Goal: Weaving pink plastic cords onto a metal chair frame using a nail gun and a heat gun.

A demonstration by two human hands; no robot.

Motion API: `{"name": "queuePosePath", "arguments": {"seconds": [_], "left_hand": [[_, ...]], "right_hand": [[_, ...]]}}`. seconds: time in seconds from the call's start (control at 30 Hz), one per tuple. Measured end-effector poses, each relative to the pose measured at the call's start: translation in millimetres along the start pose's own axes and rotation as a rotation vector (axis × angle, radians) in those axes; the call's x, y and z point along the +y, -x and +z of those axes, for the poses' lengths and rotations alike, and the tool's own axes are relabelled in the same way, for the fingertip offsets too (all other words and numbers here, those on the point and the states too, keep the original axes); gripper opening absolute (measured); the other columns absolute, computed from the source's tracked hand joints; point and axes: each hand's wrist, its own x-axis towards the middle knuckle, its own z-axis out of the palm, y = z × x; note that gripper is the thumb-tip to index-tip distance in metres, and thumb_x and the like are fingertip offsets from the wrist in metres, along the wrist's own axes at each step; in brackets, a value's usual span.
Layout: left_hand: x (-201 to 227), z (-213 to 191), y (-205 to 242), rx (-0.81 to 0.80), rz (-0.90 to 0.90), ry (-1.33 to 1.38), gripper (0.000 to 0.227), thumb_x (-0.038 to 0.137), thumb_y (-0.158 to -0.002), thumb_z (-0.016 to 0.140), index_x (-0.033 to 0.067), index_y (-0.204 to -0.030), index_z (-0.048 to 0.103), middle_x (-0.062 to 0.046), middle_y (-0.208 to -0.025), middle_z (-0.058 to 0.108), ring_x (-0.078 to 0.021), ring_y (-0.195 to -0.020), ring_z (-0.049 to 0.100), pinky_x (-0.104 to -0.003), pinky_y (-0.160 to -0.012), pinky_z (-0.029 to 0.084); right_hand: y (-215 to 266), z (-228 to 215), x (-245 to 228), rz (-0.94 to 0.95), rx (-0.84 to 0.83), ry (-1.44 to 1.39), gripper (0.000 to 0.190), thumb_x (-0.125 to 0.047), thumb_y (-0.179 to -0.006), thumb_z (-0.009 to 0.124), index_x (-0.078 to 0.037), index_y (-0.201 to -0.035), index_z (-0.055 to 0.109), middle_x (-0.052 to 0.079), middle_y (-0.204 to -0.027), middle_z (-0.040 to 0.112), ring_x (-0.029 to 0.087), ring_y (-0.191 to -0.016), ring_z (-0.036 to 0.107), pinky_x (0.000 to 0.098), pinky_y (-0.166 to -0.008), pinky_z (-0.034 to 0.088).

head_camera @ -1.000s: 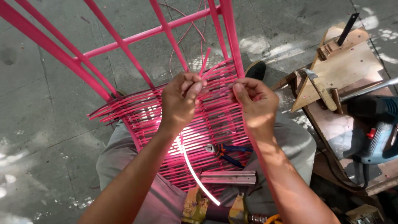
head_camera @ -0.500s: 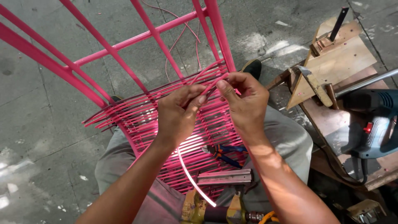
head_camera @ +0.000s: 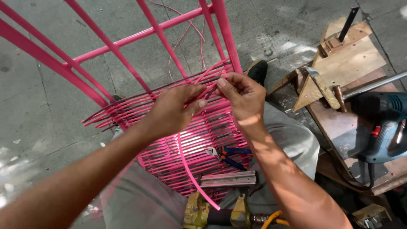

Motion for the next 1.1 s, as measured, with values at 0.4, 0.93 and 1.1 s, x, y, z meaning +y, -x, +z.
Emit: {"name": "queuePosePath", "arguments": {"seconds": [0.4,0.93,1.1], "left_hand": [[21,2,-24,0.056,-0.07,-0.147,0.019,0.025,-0.092,0.074,0.0076,-0.097,0.079,-0.018,-0.074,0.071,-0.0309,-0.059,0.071,-0.044,-0.056,0.053],[-6,10,-87,0.105,-0.025,-0.411,0.011,0.019,-0.085,0.072,0.0118,-0.082,0.08,-0.016,-0.073,0.071,-0.0369,-0.067,0.072,-0.049,-0.068,0.058],[-23,15,-102,0.121,0.076,-0.39,0.014,0.017,-0.085,0.072,0.0084,-0.079,0.08,-0.018,-0.075,0.073,-0.0367,-0.069,0.072,-0.049,-0.071,0.058]], "right_hand": [[-2,10,3,0.142,0.062,-0.218,0.014,-0.004,-0.095,0.074,0.003,-0.106,0.07,0.012,-0.093,0.074,0.019,-0.08,0.074,0.0327,-0.076,0.065],[-39,-6,28,0.169,0.085,-0.271,0.017,-0.015,-0.1,0.07,0.002,-0.101,0.071,0.007,-0.089,0.073,0.012,-0.076,0.068,0.0269,-0.071,0.059],[-33,-24,35,0.152,0.227,-0.09,0.018,-0.019,-0.099,0.072,-0.001,-0.097,0.071,0.005,-0.084,0.071,0.01,-0.068,0.064,0.024,-0.063,0.054]]}}
